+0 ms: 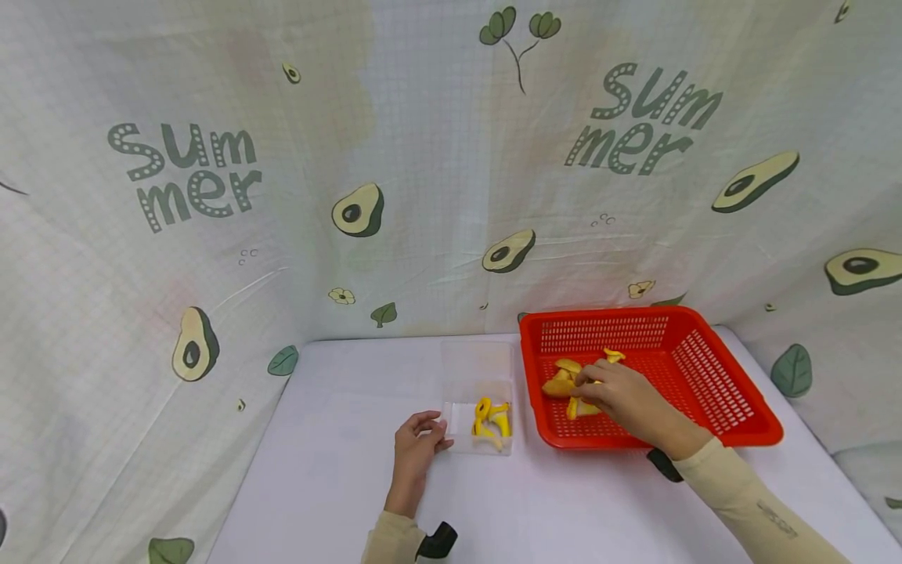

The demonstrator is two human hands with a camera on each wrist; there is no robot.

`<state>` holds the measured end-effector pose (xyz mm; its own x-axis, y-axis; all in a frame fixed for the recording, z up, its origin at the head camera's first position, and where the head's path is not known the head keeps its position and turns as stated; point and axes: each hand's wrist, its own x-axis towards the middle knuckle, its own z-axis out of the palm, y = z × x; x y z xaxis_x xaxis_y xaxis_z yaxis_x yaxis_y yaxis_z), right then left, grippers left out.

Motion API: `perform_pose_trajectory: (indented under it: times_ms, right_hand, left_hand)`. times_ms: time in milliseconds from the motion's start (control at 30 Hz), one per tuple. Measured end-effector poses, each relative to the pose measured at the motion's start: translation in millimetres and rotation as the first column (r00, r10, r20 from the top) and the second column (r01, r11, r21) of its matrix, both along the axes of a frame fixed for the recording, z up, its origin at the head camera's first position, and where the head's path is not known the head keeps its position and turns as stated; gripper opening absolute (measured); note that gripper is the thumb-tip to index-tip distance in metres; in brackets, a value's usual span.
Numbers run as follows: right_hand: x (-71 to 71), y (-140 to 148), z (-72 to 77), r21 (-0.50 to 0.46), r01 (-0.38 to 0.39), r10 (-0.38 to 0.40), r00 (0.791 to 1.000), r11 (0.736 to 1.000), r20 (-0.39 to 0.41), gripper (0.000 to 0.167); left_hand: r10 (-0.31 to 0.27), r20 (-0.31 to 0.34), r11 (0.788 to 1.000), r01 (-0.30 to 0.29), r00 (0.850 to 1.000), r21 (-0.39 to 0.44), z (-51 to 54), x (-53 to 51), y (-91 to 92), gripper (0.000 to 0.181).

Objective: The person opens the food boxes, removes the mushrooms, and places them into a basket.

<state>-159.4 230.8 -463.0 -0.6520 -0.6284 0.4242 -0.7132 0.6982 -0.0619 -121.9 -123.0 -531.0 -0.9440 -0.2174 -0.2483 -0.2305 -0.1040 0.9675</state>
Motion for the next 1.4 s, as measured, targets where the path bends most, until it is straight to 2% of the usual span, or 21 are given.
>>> perform_pose_trajectory:
  times_ms: [300,367,433,600,667,700,933,1033,1400]
  right_hand:
    - [2.8,-1,1.7,0.002,-0.01,0.01,1.0,1.0,-0.003,0.03]
    - [3.9,-4,4.7,-0.006,-0.028,0.028,0.999,1.0,-0.016,0.03]
    - [5.4,-8,9.1,-0.013,-0.054,0.054,0.998,0.998,-0.03,0.032]
    - [9.6,-22,21.3,-0.04,-0.13,0.127,0.989,0.991,-0.078,0.042]
    - [10.2,-28,23.8,-0.057,-0.159,0.153,0.983,0.986,-0.102,0.043]
    - [10.4,-31,24.4,-0.061,-0.169,0.162,0.981,0.984,-0.11,0.044]
    - [9.3,-56,24.8,-0.089,-0.267,0.247,0.951,0.96,-0.186,0.042]
    - [9.2,-68,22.9,-0.083,-0.282,0.26,0.943,0.956,-0.208,0.042]
    - [10.7,-111,10.7,-0.056,-0.27,0.26,0.954,0.961,-0.147,0.037]
  left_hand:
    - [0.001,0.006,1.0,-0.001,1.0,0.0,-0.6,0.6,-0.4,0.032]
    - [-0.002,0.004,1.0,0.002,1.0,0.006,-1.3,-0.1,-0.9,0.032]
    - [-0.006,0.005,1.0,0.006,1.0,0.011,4.9,1.7,-0.2,0.032]
    - [-0.004,0.008,1.0,0.004,1.0,0.009,4.5,0.6,-0.2,0.031]
    - [0.0,0.006,1.0,0.0,1.0,0.011,-2.6,-2.1,-1.3,0.032]
    - [-0.001,0.005,1.0,0.001,1.0,0.013,-2.6,-2.1,-1.3,0.032]
    - [0.003,0.006,1.0,-0.003,1.0,0.015,-1.3,-1.3,-1.2,0.032]
    - [0.006,0.005,1.0,-0.006,1.0,0.012,0.5,0.1,-0.8,0.031]
    - [0.0,-0.003,1.0,0.0,1.0,0.017,0.7,0.7,-0.6,0.031]
